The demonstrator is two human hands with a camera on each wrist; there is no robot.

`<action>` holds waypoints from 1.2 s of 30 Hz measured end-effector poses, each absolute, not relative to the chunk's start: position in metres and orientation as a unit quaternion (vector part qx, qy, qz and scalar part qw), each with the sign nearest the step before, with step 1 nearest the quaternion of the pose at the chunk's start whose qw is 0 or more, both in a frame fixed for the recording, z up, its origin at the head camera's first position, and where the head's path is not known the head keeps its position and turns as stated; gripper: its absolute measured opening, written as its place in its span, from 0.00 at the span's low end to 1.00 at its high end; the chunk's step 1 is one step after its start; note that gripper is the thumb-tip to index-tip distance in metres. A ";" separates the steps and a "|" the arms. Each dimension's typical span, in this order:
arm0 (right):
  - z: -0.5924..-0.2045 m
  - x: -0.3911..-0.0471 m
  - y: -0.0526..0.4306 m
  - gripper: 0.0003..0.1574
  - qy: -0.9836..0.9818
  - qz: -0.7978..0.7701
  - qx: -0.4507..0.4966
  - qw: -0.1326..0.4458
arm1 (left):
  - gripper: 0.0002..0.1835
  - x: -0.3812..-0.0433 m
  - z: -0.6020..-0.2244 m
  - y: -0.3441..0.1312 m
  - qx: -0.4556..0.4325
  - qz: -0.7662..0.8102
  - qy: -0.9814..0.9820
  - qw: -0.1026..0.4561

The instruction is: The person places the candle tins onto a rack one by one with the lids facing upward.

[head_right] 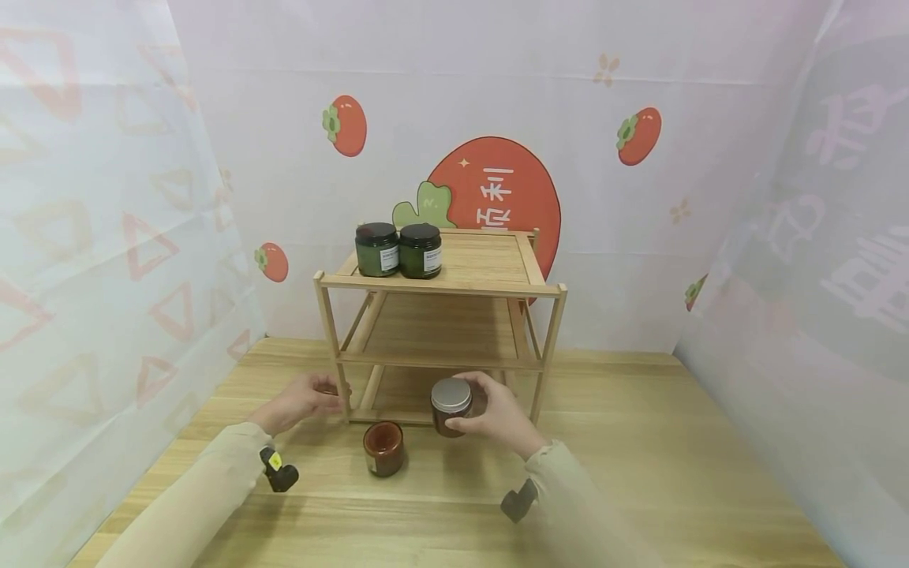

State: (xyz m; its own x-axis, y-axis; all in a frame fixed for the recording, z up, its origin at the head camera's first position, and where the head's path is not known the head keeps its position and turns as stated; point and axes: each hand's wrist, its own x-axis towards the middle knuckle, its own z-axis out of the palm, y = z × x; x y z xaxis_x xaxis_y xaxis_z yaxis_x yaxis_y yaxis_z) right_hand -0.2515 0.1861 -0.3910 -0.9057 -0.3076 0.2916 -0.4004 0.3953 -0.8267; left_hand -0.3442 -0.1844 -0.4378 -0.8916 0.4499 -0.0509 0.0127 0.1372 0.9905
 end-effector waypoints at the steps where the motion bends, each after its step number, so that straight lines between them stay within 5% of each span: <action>1: -0.390 -0.251 0.186 0.41 -0.834 0.508 0.210 0.045 | 0.17 -0.344 -0.438 -0.184 0.157 0.637 0.735 0.172; 36: -0.353 -0.255 0.203 0.39 -0.810 0.533 0.228 0.081 | 0.17 -0.346 -0.438 -0.186 0.157 0.633 0.738 0.172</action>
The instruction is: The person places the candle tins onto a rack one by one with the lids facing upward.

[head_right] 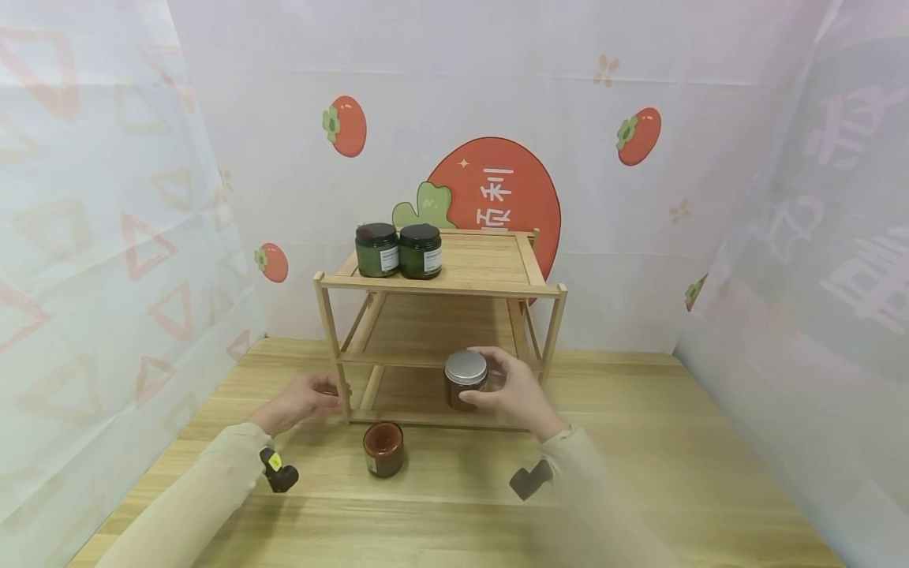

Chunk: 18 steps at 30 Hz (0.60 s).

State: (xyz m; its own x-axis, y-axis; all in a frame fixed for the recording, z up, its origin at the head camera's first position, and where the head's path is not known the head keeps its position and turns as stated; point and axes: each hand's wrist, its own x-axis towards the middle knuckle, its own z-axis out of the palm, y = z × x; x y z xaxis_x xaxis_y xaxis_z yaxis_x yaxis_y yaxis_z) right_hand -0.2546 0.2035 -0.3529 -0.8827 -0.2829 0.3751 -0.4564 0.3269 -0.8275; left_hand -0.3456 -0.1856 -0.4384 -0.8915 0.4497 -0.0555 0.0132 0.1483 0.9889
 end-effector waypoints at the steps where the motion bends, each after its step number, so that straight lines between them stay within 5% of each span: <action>1: -0.351 -0.255 0.204 0.39 -0.813 0.529 0.228 0.084 | 0.17 -0.346 -0.439 -0.185 0.157 0.634 0.738 0.172; 18: -0.304 -0.250 0.205 0.39 -0.810 0.529 0.229 0.108 | 0.19 -0.346 -0.439 -0.185 0.160 0.629 0.741 0.173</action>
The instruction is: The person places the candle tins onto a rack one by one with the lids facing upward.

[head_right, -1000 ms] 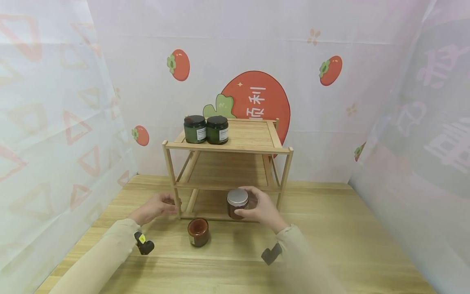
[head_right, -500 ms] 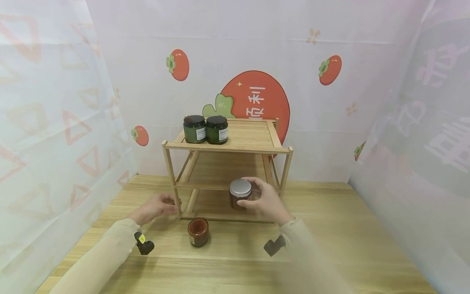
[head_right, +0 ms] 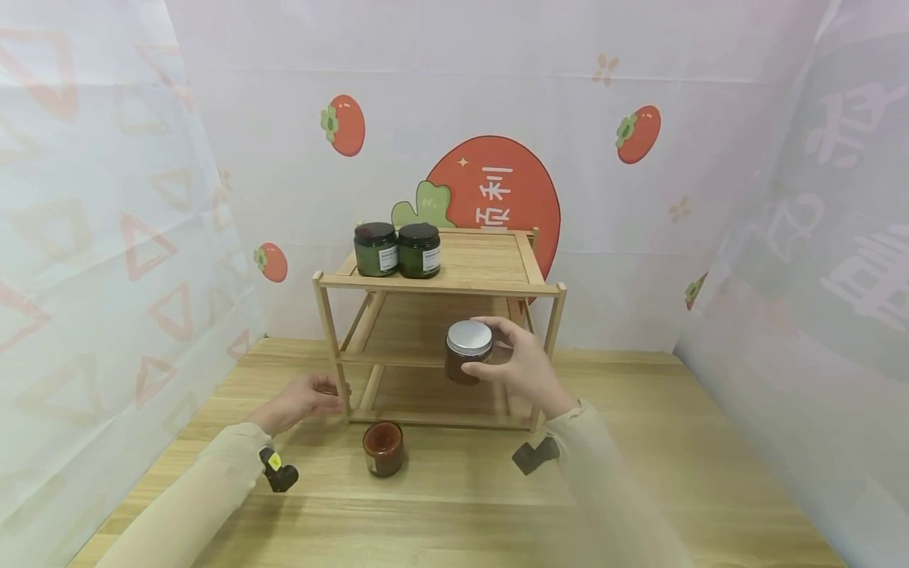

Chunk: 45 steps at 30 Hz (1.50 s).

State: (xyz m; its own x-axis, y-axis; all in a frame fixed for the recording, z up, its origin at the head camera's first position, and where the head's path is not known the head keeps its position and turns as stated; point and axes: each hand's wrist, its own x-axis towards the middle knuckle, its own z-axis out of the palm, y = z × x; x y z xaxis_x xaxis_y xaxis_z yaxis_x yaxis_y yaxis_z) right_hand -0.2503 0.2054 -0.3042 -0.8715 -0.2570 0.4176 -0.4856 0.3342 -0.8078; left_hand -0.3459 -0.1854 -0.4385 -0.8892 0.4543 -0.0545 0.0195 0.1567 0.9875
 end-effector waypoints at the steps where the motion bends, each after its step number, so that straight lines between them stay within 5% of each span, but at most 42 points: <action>1: -0.302 -0.250 0.206 0.39 -0.811 0.528 0.229 0.110 | 0.19 -0.346 -0.439 -0.185 0.161 0.629 0.741 0.172; 45: -0.189 -0.277 0.198 0.39 -0.833 0.485 0.211 0.160 | 0.20 -0.346 -0.437 -0.185 0.168 0.625 0.742 0.173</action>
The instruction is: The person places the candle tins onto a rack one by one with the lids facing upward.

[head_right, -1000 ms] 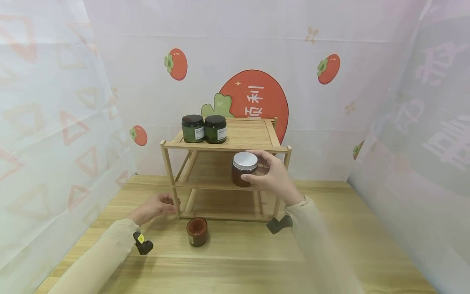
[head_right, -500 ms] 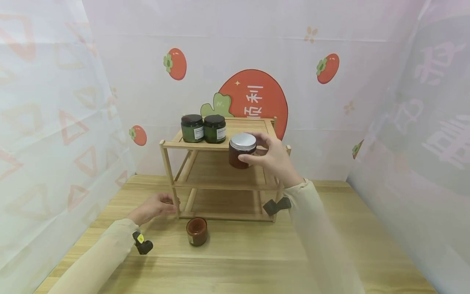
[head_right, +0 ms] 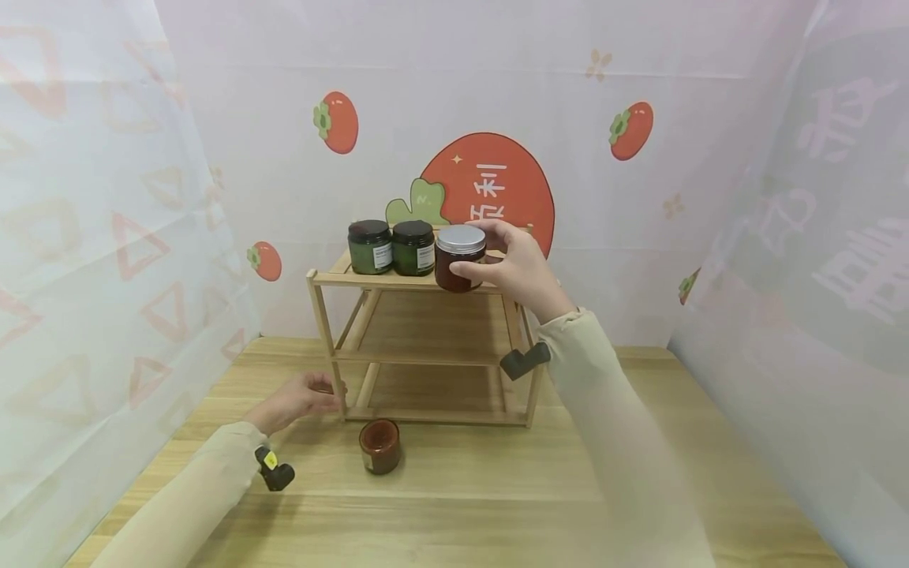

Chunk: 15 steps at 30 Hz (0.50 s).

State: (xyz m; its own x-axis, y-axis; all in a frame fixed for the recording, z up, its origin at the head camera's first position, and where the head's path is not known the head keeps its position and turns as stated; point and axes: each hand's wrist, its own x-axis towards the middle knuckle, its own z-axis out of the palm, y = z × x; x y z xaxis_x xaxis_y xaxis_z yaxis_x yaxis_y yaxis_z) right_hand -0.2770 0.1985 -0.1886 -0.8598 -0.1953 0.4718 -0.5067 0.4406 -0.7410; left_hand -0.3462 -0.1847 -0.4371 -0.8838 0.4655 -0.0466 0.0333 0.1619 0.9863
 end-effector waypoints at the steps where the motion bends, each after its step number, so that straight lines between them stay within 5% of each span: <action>1: -0.188 -0.279 0.198 0.39 -0.834 0.485 0.210 0.160 | 0.20 -0.346 -0.437 -0.185 0.168 0.625 0.742 0.172; 15: -0.181 -0.292 0.194 0.41 -0.841 0.483 0.191 0.152 | 0.20 -0.346 -0.438 -0.186 0.169 0.630 0.737 0.175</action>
State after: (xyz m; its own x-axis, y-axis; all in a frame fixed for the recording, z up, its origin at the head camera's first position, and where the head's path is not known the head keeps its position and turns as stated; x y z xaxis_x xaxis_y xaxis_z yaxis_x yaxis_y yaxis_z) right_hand -0.2918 0.1943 -0.1815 -0.8807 -0.1744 0.4403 -0.4682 0.4614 -0.7536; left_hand -0.3465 -0.1857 -0.4376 -0.8819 0.4693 -0.0446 0.0290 0.1485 0.9885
